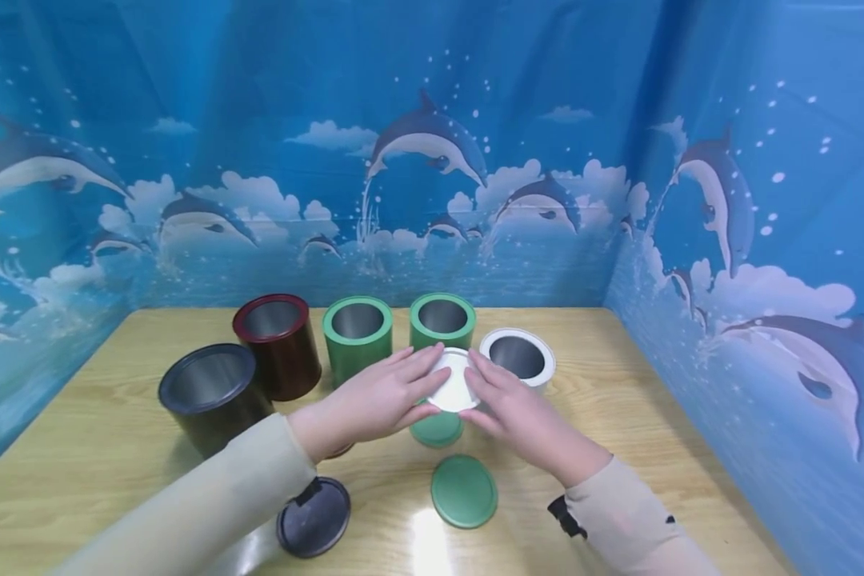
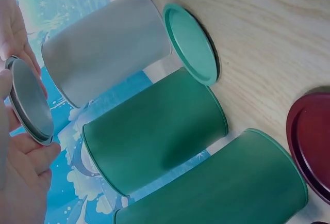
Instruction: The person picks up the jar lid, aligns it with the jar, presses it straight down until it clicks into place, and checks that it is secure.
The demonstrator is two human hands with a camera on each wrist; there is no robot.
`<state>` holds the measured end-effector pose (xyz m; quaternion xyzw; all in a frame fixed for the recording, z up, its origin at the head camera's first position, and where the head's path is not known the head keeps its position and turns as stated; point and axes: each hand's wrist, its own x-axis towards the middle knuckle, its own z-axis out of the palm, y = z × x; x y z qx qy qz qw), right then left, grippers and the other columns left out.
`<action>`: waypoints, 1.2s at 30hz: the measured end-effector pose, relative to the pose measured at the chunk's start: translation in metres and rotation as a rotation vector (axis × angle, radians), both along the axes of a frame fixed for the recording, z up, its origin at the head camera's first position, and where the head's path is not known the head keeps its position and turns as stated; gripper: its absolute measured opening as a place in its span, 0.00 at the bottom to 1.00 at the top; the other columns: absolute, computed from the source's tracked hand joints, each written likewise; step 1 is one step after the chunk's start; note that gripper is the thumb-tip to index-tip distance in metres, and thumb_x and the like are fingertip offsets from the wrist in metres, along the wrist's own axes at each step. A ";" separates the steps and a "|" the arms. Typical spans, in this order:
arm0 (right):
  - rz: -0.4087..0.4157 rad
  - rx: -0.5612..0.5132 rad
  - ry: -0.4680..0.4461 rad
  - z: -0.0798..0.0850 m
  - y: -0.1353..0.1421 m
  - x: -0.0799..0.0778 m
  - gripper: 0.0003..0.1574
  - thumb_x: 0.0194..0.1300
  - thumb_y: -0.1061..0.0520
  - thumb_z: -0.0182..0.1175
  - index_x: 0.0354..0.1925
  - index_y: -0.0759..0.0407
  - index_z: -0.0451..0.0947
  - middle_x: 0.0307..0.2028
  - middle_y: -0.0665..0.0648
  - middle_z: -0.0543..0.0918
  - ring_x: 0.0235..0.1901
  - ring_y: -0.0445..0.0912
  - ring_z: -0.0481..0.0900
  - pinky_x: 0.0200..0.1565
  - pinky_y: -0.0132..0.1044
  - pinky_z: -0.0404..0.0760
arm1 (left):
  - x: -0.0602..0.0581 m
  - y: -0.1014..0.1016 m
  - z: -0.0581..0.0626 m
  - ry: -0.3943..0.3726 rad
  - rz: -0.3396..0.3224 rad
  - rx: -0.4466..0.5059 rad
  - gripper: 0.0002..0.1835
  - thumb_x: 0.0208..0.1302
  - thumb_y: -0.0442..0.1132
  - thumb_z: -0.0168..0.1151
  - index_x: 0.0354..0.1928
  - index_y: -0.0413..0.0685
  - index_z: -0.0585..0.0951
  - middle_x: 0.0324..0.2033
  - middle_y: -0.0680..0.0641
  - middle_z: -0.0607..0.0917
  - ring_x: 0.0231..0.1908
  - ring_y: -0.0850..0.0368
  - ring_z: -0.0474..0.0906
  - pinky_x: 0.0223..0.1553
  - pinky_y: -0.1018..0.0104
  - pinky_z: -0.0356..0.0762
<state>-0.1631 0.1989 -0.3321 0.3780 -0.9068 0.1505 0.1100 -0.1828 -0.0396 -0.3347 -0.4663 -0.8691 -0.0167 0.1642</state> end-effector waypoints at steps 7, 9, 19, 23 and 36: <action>-0.028 0.019 -0.030 0.007 0.006 -0.001 0.35 0.65 0.49 0.58 0.64 0.67 0.65 0.67 0.66 0.59 0.63 0.60 0.62 0.54 0.53 0.71 | -0.007 0.007 0.002 -0.001 -0.016 -0.012 0.30 0.70 0.55 0.47 0.67 0.46 0.67 0.66 0.38 0.62 0.67 0.50 0.55 0.64 0.56 0.57; -0.048 0.015 -0.046 0.008 0.010 -0.002 0.36 0.64 0.50 0.59 0.64 0.67 0.65 0.67 0.66 0.59 0.63 0.60 0.61 0.54 0.54 0.71 | -0.010 0.011 0.004 -0.015 -0.018 -0.012 0.29 0.70 0.55 0.47 0.67 0.46 0.66 0.67 0.39 0.61 0.67 0.51 0.55 0.65 0.56 0.55; -0.094 -0.005 -0.098 0.004 0.027 -0.009 0.36 0.66 0.48 0.57 0.64 0.68 0.64 0.68 0.66 0.57 0.63 0.63 0.60 0.54 0.56 0.70 | -0.024 0.029 0.005 -0.076 -0.032 -0.051 0.30 0.71 0.57 0.40 0.69 0.49 0.63 0.69 0.40 0.57 0.69 0.53 0.51 0.66 0.57 0.52; -0.110 -0.006 -0.120 0.003 0.032 -0.010 0.36 0.66 0.47 0.56 0.64 0.68 0.63 0.68 0.67 0.56 0.62 0.63 0.61 0.53 0.55 0.71 | -0.028 0.035 0.004 -0.090 -0.039 -0.054 0.31 0.71 0.57 0.40 0.69 0.48 0.63 0.69 0.41 0.58 0.69 0.53 0.51 0.67 0.58 0.50; -0.154 -0.005 -0.121 -0.002 0.046 -0.013 0.35 0.67 0.50 0.56 0.64 0.69 0.64 0.67 0.67 0.58 0.60 0.64 0.64 0.51 0.56 0.72 | -0.036 0.051 -0.001 -0.142 -0.036 -0.063 0.30 0.72 0.57 0.37 0.70 0.51 0.61 0.70 0.43 0.55 0.70 0.55 0.47 0.68 0.59 0.46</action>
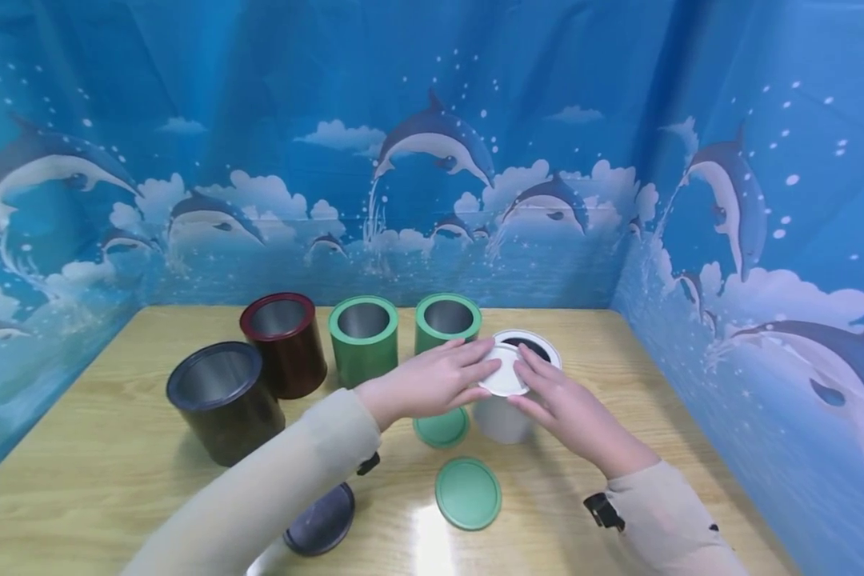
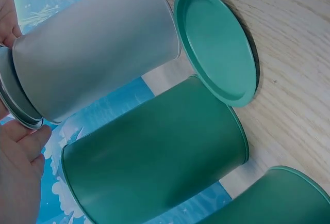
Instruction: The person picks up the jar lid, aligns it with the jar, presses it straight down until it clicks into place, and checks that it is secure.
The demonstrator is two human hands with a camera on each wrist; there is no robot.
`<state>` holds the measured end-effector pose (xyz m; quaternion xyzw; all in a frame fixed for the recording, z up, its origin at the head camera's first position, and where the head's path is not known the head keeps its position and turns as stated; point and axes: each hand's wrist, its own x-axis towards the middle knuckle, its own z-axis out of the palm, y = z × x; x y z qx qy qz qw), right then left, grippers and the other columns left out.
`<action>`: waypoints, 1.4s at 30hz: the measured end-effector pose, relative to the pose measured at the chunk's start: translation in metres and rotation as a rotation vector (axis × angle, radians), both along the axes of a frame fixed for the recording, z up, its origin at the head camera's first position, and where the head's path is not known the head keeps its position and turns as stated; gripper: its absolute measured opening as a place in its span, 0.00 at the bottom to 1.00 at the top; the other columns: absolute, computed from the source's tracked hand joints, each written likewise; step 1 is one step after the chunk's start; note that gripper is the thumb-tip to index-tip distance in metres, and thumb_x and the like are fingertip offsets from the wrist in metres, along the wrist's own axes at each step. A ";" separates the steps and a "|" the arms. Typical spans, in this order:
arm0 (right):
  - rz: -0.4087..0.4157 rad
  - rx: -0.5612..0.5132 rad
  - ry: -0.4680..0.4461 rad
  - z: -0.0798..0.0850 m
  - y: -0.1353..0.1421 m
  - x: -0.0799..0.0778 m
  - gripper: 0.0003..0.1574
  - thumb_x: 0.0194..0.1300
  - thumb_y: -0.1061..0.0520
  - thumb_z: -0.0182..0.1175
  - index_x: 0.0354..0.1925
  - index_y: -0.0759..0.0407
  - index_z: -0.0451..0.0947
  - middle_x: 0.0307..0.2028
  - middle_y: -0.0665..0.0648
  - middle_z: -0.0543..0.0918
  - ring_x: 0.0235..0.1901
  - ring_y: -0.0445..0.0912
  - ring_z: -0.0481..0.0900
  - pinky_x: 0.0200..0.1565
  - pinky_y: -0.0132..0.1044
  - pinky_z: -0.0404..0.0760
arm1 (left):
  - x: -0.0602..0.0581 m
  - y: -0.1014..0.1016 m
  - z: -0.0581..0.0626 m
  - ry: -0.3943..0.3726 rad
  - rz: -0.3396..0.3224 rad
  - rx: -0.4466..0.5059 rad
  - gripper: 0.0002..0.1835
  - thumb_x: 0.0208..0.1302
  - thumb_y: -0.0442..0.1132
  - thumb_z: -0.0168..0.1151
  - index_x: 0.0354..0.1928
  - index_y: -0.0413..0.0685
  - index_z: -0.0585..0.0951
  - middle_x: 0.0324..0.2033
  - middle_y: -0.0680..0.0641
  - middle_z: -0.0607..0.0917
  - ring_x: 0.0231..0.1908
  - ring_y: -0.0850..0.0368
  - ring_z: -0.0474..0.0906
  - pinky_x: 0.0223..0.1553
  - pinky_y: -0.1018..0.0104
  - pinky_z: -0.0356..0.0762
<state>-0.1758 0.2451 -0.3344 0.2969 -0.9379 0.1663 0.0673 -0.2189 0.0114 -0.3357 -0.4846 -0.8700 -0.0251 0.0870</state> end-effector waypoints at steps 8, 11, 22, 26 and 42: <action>-0.028 0.005 -0.015 0.000 0.005 0.000 0.34 0.67 0.49 0.56 0.64 0.69 0.64 0.67 0.67 0.58 0.61 0.65 0.61 0.54 0.59 0.68 | -0.002 0.008 0.003 -0.015 0.012 -0.026 0.28 0.73 0.55 0.35 0.70 0.54 0.60 0.70 0.45 0.56 0.70 0.56 0.47 0.68 0.60 0.45; -0.035 0.010 -0.018 -0.001 0.007 -0.001 0.34 0.67 0.50 0.55 0.64 0.69 0.64 0.67 0.68 0.58 0.62 0.66 0.60 0.55 0.60 0.66 | -0.002 0.012 0.004 -0.002 0.014 -0.025 0.27 0.73 0.54 0.36 0.70 0.55 0.62 0.69 0.46 0.58 0.69 0.55 0.50 0.68 0.59 0.46; -0.069 0.021 -0.006 -0.001 0.011 -0.001 0.36 0.68 0.48 0.54 0.64 0.70 0.63 0.66 0.70 0.58 0.62 0.66 0.59 0.56 0.61 0.63 | 0.000 0.023 0.000 0.149 0.053 0.017 0.22 0.73 0.52 0.40 0.64 0.59 0.70 0.62 0.52 0.71 0.65 0.56 0.61 0.65 0.58 0.56; -0.094 0.023 -0.005 -0.001 0.010 -0.001 0.36 0.69 0.48 0.53 0.64 0.71 0.62 0.66 0.70 0.59 0.63 0.66 0.59 0.57 0.61 0.62 | 0.003 0.026 -0.004 0.243 0.083 0.069 0.19 0.72 0.51 0.45 0.60 0.59 0.75 0.58 0.51 0.75 0.61 0.56 0.67 0.61 0.59 0.63; -0.160 0.054 0.061 -0.002 0.008 -0.002 0.35 0.69 0.48 0.52 0.63 0.72 0.63 0.64 0.72 0.61 0.62 0.66 0.60 0.56 0.62 0.63 | 0.011 0.022 -0.017 0.274 0.037 0.062 0.28 0.68 0.57 0.50 0.68 0.60 0.65 0.65 0.42 0.66 0.65 0.51 0.61 0.62 0.57 0.61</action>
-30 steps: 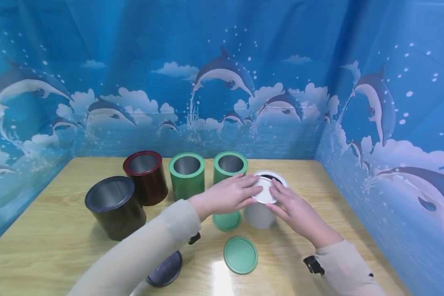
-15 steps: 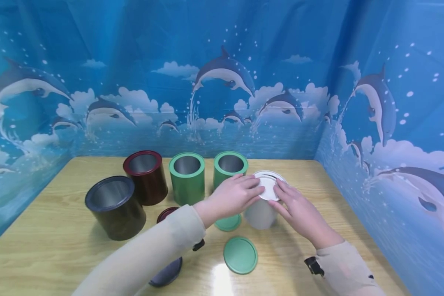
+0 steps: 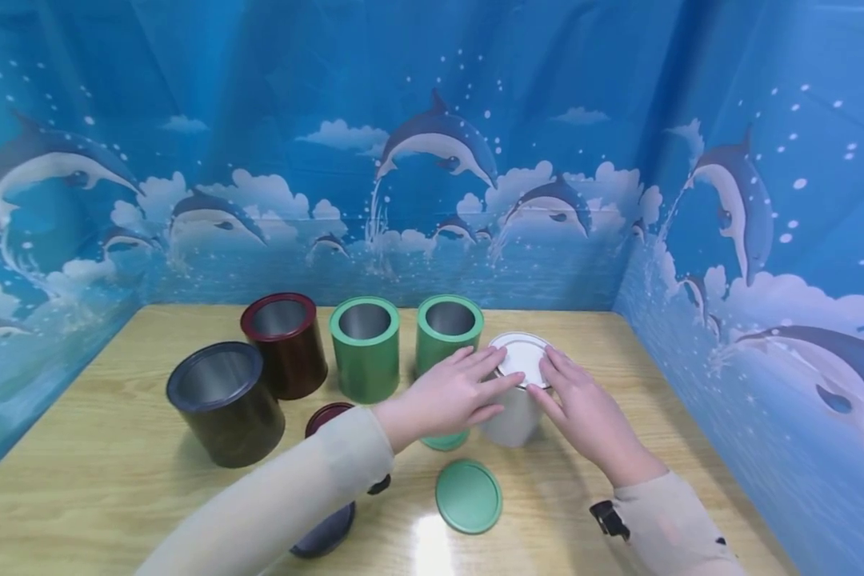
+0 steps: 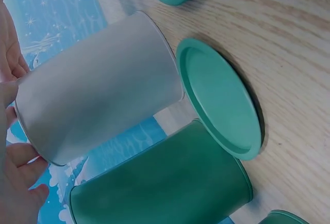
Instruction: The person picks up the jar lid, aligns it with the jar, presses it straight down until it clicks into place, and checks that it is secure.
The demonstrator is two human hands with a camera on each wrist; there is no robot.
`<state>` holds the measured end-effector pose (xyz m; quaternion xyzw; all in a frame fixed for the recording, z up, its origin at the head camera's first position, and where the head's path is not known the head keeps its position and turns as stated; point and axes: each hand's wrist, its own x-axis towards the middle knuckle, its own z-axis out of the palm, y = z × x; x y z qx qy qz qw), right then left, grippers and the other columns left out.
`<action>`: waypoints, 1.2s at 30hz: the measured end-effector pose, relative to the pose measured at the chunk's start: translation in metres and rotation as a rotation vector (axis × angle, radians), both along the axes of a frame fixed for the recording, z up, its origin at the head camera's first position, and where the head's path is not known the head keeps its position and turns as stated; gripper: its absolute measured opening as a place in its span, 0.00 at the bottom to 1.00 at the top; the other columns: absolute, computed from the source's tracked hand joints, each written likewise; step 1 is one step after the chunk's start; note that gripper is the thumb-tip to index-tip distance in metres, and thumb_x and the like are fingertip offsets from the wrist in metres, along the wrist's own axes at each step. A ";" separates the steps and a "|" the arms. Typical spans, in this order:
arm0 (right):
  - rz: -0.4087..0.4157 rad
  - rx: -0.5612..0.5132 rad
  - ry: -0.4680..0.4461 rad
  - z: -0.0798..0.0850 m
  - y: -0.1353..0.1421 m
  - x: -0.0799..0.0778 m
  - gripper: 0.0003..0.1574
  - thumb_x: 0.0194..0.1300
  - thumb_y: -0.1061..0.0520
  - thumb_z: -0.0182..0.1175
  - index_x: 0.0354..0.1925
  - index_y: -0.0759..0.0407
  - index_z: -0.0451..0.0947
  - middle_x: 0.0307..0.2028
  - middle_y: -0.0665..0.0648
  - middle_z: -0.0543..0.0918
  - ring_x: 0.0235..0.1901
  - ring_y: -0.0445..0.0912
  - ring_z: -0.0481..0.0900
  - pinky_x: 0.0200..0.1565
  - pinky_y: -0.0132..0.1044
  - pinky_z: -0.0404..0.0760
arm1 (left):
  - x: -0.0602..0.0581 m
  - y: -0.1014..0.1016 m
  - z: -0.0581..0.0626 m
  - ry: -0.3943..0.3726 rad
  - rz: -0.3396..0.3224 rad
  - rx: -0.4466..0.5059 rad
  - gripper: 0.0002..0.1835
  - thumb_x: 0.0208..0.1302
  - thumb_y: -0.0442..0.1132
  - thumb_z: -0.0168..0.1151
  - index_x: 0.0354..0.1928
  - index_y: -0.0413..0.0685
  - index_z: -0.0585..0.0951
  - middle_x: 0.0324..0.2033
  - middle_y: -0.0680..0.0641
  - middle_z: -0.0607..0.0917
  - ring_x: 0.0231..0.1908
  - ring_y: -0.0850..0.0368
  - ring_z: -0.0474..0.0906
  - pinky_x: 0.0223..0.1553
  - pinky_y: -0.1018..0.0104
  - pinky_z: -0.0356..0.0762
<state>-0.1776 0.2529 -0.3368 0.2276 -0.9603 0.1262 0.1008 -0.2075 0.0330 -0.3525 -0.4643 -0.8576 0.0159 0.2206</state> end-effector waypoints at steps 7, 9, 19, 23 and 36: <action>0.000 -0.015 -0.052 0.001 0.000 -0.005 0.36 0.71 0.46 0.48 0.64 0.73 0.61 0.66 0.72 0.58 0.62 0.67 0.58 0.56 0.62 0.62 | -0.002 0.001 0.001 -0.024 0.050 -0.032 0.27 0.69 0.59 0.46 0.68 0.63 0.65 0.65 0.43 0.67 0.66 0.51 0.59 0.63 0.55 0.59; 0.003 -0.020 -0.062 0.001 0.000 -0.006 0.36 0.72 0.46 0.47 0.64 0.73 0.60 0.66 0.72 0.57 0.63 0.67 0.57 0.57 0.62 0.62 | -0.003 0.002 0.001 -0.031 0.064 -0.037 0.27 0.69 0.59 0.44 0.68 0.64 0.65 0.65 0.44 0.66 0.66 0.51 0.58 0.64 0.55 0.58; -0.006 -0.024 -0.106 0.004 0.003 -0.006 0.37 0.72 0.45 0.47 0.64 0.73 0.61 0.65 0.73 0.58 0.63 0.67 0.56 0.57 0.63 0.60 | -0.004 0.006 0.003 -0.052 0.076 -0.016 0.27 0.69 0.60 0.43 0.67 0.64 0.66 0.65 0.46 0.66 0.66 0.52 0.59 0.63 0.55 0.59; 0.013 -0.014 -0.093 0.003 0.003 -0.002 0.37 0.71 0.45 0.49 0.65 0.71 0.60 0.66 0.72 0.57 0.64 0.67 0.56 0.57 0.63 0.60 | -0.004 0.010 0.004 -0.093 0.117 -0.038 0.30 0.67 0.63 0.41 0.69 0.66 0.62 0.67 0.44 0.63 0.67 0.52 0.55 0.63 0.54 0.58; 0.115 0.006 0.160 -0.007 0.007 0.006 0.29 0.61 0.54 0.62 0.59 0.62 0.73 0.60 0.72 0.67 0.59 0.67 0.64 0.55 0.64 0.63 | -0.002 0.013 0.007 -0.159 0.174 -0.075 0.31 0.67 0.66 0.37 0.70 0.70 0.60 0.68 0.42 0.61 0.68 0.50 0.53 0.64 0.53 0.57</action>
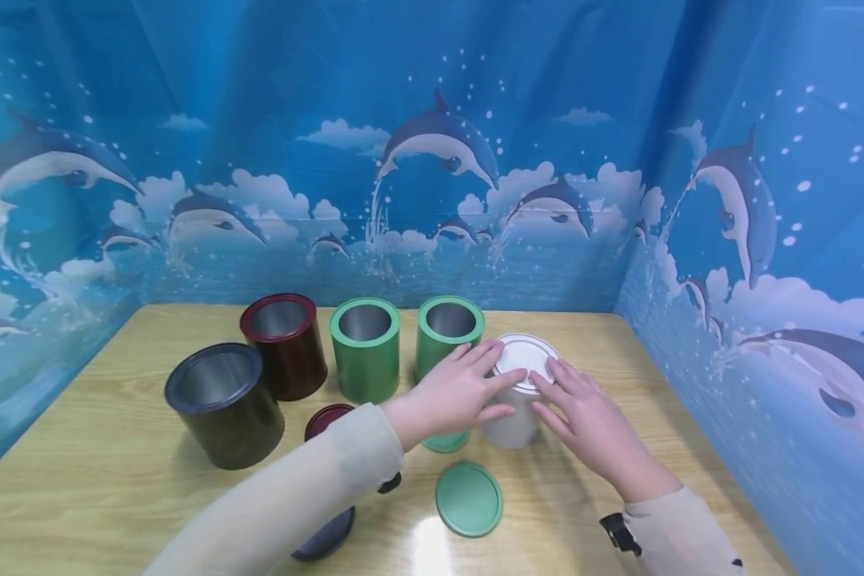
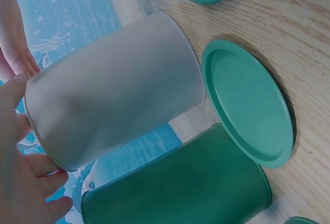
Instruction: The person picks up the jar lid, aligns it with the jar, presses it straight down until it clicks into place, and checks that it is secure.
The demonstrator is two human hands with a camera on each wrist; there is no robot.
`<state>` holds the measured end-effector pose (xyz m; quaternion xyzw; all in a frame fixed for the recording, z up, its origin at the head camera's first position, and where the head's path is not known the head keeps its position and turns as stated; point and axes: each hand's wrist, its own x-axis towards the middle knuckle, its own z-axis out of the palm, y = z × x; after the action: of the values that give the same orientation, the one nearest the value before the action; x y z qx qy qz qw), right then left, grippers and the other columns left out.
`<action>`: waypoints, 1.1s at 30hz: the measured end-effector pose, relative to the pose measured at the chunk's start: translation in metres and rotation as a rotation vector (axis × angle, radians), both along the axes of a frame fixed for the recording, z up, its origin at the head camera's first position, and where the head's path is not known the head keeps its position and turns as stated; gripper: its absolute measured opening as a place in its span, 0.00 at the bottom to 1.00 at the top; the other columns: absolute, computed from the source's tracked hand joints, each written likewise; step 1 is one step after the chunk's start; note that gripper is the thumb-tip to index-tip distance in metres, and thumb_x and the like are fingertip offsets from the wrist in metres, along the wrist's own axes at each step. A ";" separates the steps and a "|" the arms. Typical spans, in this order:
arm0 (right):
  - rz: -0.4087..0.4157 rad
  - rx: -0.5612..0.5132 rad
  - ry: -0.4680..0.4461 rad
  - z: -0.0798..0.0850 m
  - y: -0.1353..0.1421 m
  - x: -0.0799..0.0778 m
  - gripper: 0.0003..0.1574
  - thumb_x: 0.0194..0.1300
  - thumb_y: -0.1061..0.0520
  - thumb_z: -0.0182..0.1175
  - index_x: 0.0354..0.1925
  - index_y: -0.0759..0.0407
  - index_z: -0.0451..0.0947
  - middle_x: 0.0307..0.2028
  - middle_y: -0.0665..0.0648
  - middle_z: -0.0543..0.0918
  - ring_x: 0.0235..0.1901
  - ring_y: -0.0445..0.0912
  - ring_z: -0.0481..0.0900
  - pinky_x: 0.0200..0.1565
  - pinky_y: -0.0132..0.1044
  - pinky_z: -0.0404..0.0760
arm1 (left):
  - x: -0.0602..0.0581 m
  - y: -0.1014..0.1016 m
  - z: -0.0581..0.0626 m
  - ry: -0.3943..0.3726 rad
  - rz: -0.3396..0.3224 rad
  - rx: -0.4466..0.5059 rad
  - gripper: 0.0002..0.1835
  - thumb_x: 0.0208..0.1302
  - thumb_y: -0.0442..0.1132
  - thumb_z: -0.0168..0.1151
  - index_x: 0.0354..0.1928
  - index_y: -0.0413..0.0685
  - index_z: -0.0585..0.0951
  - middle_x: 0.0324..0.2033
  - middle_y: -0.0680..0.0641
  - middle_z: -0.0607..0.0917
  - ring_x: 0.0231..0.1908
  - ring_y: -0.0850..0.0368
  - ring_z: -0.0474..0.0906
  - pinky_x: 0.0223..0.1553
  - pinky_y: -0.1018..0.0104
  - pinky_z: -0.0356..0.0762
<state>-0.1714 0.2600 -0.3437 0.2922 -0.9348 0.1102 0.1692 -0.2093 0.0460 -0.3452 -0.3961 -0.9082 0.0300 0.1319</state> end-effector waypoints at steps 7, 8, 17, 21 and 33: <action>0.001 0.007 0.070 -0.005 0.003 0.000 0.27 0.59 0.53 0.64 0.55 0.62 0.77 0.58 0.72 0.70 0.56 0.68 0.68 0.48 0.63 0.70 | 0.000 0.003 -0.001 -0.024 -0.002 -0.015 0.30 0.67 0.65 0.38 0.69 0.70 0.61 0.67 0.43 0.62 0.67 0.50 0.54 0.63 0.54 0.58; 0.005 0.005 0.086 -0.006 0.003 0.000 0.27 0.57 0.55 0.65 0.55 0.62 0.77 0.57 0.72 0.71 0.55 0.68 0.69 0.48 0.63 0.71 | 0.001 0.004 -0.001 -0.030 -0.001 -0.015 0.30 0.67 0.65 0.39 0.69 0.70 0.61 0.67 0.43 0.62 0.67 0.50 0.54 0.63 0.54 0.58; 0.003 0.012 0.124 -0.005 0.001 -0.001 0.27 0.54 0.57 0.67 0.53 0.62 0.78 0.56 0.72 0.72 0.55 0.67 0.70 0.44 0.60 0.74 | 0.004 0.007 0.011 -0.122 0.029 -0.017 0.30 0.66 0.65 0.42 0.69 0.69 0.62 0.69 0.43 0.59 0.69 0.51 0.51 0.65 0.55 0.56; -0.007 0.020 0.121 -0.004 0.000 0.000 0.27 0.54 0.56 0.67 0.53 0.62 0.78 0.56 0.72 0.72 0.55 0.67 0.70 0.44 0.61 0.74 | 0.005 0.008 0.010 -0.140 0.043 -0.004 0.30 0.65 0.65 0.43 0.68 0.69 0.63 0.69 0.43 0.58 0.69 0.51 0.50 0.65 0.55 0.56; -0.010 -0.010 0.143 -0.008 -0.003 -0.002 0.26 0.53 0.57 0.67 0.52 0.61 0.79 0.55 0.71 0.73 0.54 0.66 0.71 0.43 0.61 0.74 | 0.005 0.008 0.011 -0.105 0.056 -0.021 0.30 0.64 0.63 0.49 0.67 0.69 0.65 0.67 0.44 0.62 0.68 0.51 0.53 0.64 0.56 0.58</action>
<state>-0.1732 0.2571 -0.3517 0.2939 -0.9211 0.0930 0.2378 -0.2048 0.0538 -0.3343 -0.3727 -0.9243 0.0225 0.0787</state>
